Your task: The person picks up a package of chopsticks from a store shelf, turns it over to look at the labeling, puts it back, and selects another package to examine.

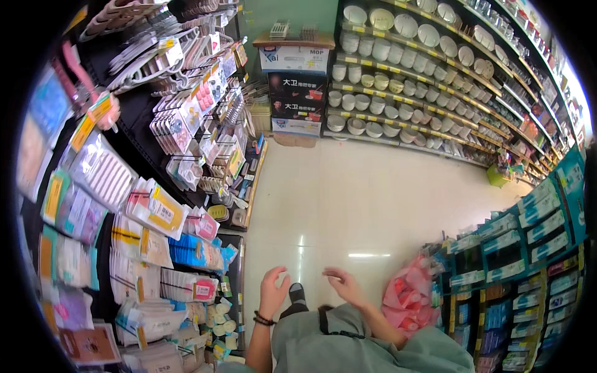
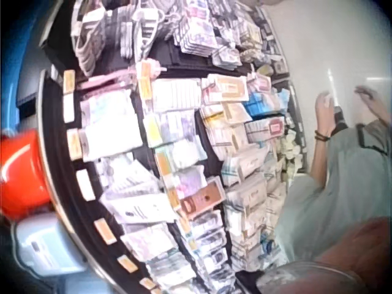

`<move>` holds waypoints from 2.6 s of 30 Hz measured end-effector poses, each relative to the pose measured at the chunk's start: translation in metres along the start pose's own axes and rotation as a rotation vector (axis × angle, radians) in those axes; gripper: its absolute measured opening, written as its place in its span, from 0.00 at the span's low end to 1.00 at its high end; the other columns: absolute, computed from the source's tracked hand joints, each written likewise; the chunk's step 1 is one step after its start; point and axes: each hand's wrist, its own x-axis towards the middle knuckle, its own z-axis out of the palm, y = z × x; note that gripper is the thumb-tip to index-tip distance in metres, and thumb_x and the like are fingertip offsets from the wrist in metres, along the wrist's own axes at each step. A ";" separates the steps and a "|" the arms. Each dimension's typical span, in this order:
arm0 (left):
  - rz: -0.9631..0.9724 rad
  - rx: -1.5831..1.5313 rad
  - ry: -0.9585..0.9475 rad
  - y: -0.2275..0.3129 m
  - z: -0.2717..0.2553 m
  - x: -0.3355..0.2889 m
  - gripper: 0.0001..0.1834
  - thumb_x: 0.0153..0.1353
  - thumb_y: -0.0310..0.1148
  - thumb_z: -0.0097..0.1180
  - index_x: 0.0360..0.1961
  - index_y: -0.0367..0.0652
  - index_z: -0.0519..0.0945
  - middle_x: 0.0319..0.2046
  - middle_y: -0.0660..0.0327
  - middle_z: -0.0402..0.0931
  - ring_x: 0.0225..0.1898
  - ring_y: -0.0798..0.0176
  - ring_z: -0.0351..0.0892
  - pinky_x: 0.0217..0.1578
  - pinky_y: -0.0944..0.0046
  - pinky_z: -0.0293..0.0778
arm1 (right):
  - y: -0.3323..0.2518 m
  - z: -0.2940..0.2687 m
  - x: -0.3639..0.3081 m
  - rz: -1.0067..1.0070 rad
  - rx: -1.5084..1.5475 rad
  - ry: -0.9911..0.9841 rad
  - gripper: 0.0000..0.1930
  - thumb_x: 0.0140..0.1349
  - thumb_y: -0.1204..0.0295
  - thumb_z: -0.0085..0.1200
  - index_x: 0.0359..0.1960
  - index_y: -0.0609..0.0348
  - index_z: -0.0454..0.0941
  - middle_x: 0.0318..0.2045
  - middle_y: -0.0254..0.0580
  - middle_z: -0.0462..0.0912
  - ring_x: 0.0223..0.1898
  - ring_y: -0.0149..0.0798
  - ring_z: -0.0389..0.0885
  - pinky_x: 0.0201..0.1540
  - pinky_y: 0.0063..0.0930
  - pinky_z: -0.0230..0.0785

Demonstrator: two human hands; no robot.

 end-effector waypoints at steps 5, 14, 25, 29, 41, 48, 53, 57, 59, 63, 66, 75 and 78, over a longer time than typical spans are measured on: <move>0.134 0.069 -0.008 0.033 0.007 0.134 0.15 0.58 0.28 0.61 0.45 0.34 0.79 0.44 0.51 0.80 0.48 0.51 0.79 0.51 0.57 0.74 | -0.046 -0.017 0.088 0.058 0.093 0.078 0.26 0.70 0.72 0.44 0.68 0.66 0.56 0.52 0.52 0.79 0.55 0.40 0.77 0.57 0.29 0.70; 0.154 0.054 -0.279 0.049 0.079 0.325 0.16 0.56 0.28 0.62 0.46 0.35 0.80 0.51 0.49 0.78 0.59 0.48 0.71 0.60 0.53 0.66 | -0.061 -0.084 0.261 0.096 0.482 0.108 0.21 0.69 0.72 0.45 0.62 0.66 0.67 0.58 0.49 0.76 0.54 0.36 0.77 0.54 0.31 0.72; 0.409 0.389 -0.149 0.077 0.118 0.514 0.21 0.58 0.29 0.61 0.53 0.33 0.77 0.51 0.50 0.77 0.59 0.48 0.72 0.59 0.54 0.67 | -0.138 -0.181 0.460 0.055 0.675 0.266 0.19 0.71 0.71 0.42 0.58 0.70 0.70 0.58 0.51 0.75 0.60 0.43 0.73 0.60 0.38 0.69; 0.153 0.106 -0.097 0.044 0.124 0.565 0.26 0.59 0.28 0.60 0.58 0.31 0.71 0.51 0.48 0.78 0.57 0.48 0.74 0.57 0.56 0.69 | -0.129 -0.195 0.527 0.094 0.635 0.187 0.19 0.71 0.72 0.43 0.59 0.71 0.69 0.58 0.50 0.75 0.59 0.42 0.74 0.60 0.36 0.69; 0.176 0.116 0.060 -0.036 0.126 0.800 0.27 0.57 0.29 0.60 0.58 0.33 0.71 0.52 0.48 0.75 0.59 0.44 0.70 0.60 0.50 0.65 | -0.159 -0.216 0.764 0.103 0.343 0.157 0.21 0.69 0.76 0.41 0.63 0.69 0.65 0.56 0.54 0.77 0.55 0.41 0.77 0.57 0.33 0.72; 0.365 0.334 0.215 -0.031 0.080 0.983 0.29 0.59 0.28 0.60 0.62 0.35 0.69 0.49 0.50 0.78 0.55 0.48 0.73 0.57 0.55 0.67 | -0.256 -0.224 0.912 0.104 0.565 0.044 0.20 0.72 0.73 0.40 0.62 0.71 0.66 0.58 0.51 0.75 0.57 0.43 0.76 0.56 0.35 0.73; 0.283 0.061 0.183 -0.016 0.060 1.087 0.28 0.60 0.27 0.59 0.62 0.36 0.67 0.55 0.47 0.72 0.59 0.43 0.68 0.60 0.52 0.63 | -0.291 -0.227 0.989 0.022 0.563 -0.050 0.22 0.71 0.73 0.40 0.65 0.71 0.62 0.61 0.53 0.71 0.61 0.44 0.72 0.59 0.36 0.70; 0.464 0.316 0.305 0.002 0.052 1.155 0.36 0.61 0.28 0.58 0.68 0.34 0.56 0.58 0.46 0.70 0.60 0.43 0.66 0.61 0.50 0.61 | -0.303 -0.220 1.042 -0.110 0.584 -0.026 0.23 0.71 0.73 0.40 0.65 0.72 0.61 0.63 0.52 0.68 0.66 0.43 0.65 0.62 0.38 0.67; 0.399 0.078 0.219 0.006 0.053 1.190 0.43 0.61 0.32 0.59 0.70 0.30 0.48 0.62 0.44 0.64 0.63 0.40 0.61 0.62 0.48 0.60 | -0.303 -0.223 1.073 -0.131 0.556 -0.040 0.27 0.71 0.74 0.42 0.70 0.66 0.53 0.64 0.51 0.68 0.66 0.43 0.65 0.62 0.38 0.66; 0.463 0.276 0.382 0.020 0.051 1.261 0.48 0.57 0.33 0.64 0.70 0.29 0.47 0.64 0.40 0.59 0.65 0.39 0.59 0.65 0.47 0.55 | -0.349 -0.233 1.131 -0.126 0.830 -0.161 0.29 0.72 0.70 0.43 0.71 0.62 0.47 0.65 0.50 0.67 0.66 0.43 0.66 0.64 0.39 0.64; 0.407 0.394 0.439 0.034 0.045 1.315 0.48 0.55 0.39 0.66 0.68 0.27 0.51 0.63 0.37 0.58 0.65 0.36 0.56 0.64 0.43 0.53 | -0.370 -0.234 1.186 -0.242 0.836 -0.161 0.27 0.72 0.71 0.42 0.70 0.62 0.49 0.65 0.50 0.65 0.65 0.42 0.66 0.64 0.39 0.63; 0.680 0.706 0.168 0.054 0.061 1.392 0.32 0.53 0.35 0.66 0.57 0.33 0.71 0.62 0.45 0.64 0.67 0.43 0.59 0.63 0.45 0.60 | -0.400 -0.259 1.276 0.010 0.838 -0.209 0.27 0.70 0.66 0.50 0.67 0.61 0.59 0.62 0.43 0.68 0.62 0.38 0.67 0.62 0.34 0.63; 0.651 0.744 -0.079 0.053 0.079 1.402 0.25 0.55 0.30 0.62 0.54 0.32 0.74 0.60 0.48 0.68 0.67 0.47 0.61 0.64 0.45 0.61 | -0.399 -0.279 1.283 0.270 0.780 -0.244 0.25 0.71 0.67 0.49 0.65 0.63 0.60 0.60 0.45 0.70 0.60 0.39 0.70 0.62 0.35 0.64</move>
